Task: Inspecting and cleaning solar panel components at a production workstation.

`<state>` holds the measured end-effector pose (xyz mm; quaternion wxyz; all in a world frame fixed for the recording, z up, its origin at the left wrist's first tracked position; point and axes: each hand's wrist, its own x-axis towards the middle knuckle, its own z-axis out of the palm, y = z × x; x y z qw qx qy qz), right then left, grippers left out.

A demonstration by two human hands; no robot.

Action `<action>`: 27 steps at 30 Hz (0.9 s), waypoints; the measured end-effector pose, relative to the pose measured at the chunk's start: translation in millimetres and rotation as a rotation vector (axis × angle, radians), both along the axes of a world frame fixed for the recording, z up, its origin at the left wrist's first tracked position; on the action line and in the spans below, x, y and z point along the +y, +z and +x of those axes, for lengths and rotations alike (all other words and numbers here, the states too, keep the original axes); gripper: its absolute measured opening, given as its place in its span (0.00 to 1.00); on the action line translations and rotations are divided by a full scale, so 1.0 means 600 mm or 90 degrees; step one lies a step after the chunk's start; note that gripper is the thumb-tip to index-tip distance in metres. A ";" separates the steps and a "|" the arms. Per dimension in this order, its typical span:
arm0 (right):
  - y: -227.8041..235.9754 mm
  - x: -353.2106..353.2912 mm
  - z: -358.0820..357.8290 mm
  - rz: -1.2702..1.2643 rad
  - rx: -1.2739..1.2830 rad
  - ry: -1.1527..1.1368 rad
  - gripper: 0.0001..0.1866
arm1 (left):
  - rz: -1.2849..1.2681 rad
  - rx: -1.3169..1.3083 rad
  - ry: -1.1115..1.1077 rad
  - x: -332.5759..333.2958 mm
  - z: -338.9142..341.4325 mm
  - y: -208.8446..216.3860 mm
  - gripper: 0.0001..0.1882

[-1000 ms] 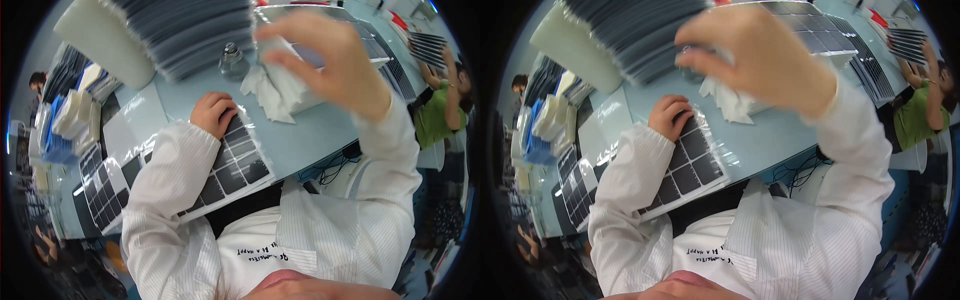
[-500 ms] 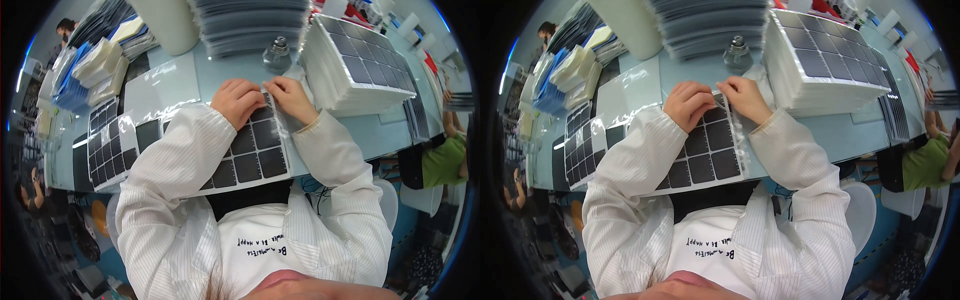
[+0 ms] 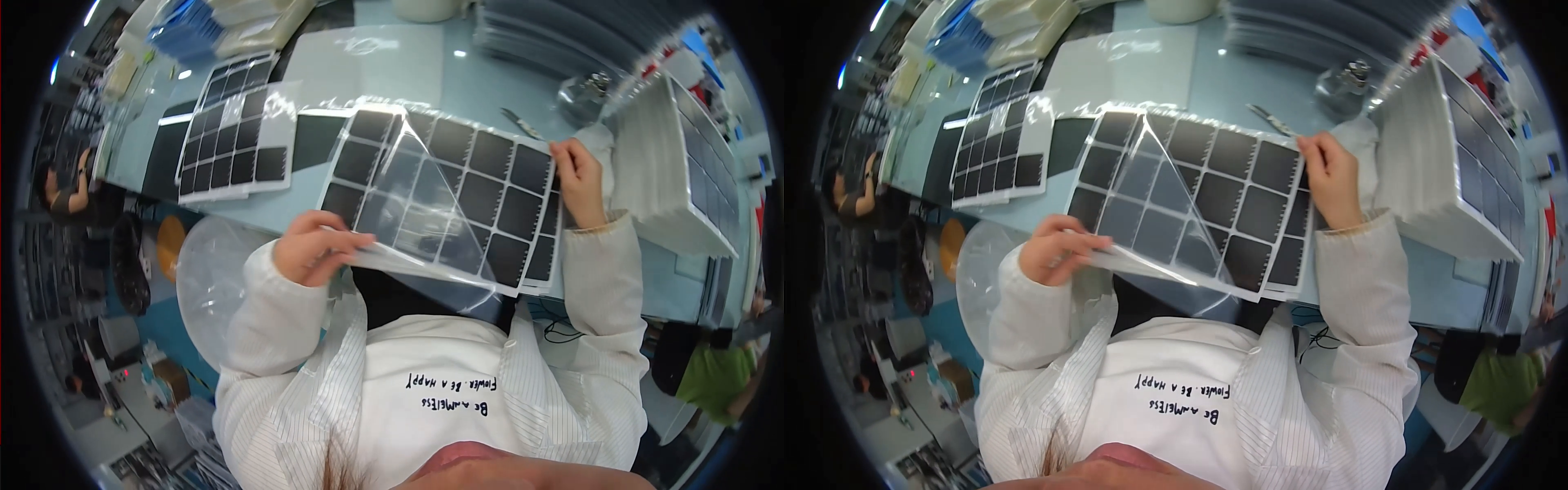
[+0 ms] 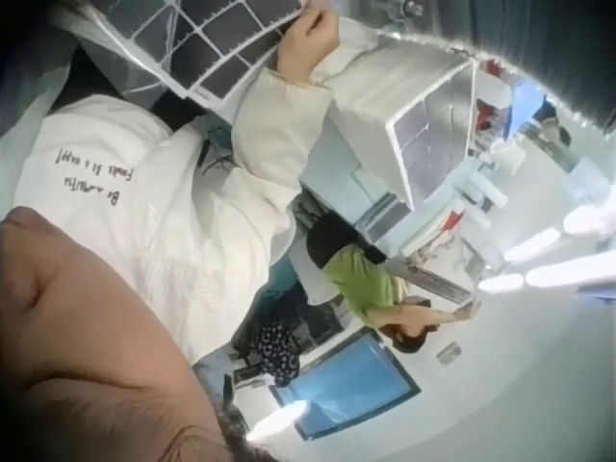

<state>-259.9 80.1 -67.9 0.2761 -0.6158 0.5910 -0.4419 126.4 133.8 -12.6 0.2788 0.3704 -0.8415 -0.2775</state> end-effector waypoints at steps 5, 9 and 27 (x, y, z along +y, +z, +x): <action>-0.001 0.000 0.006 -0.058 0.077 -0.031 0.12 | 0.169 0.276 0.515 0.083 0.229 -0.061 0.02; 0.003 0.000 0.001 -0.036 0.070 0.023 0.12 | 0.030 0.471 0.794 0.190 0.586 -0.162 0.06; 0.015 0.001 -0.023 0.109 -0.108 0.025 0.12 | -0.046 0.107 1.106 0.166 0.513 -0.123 0.18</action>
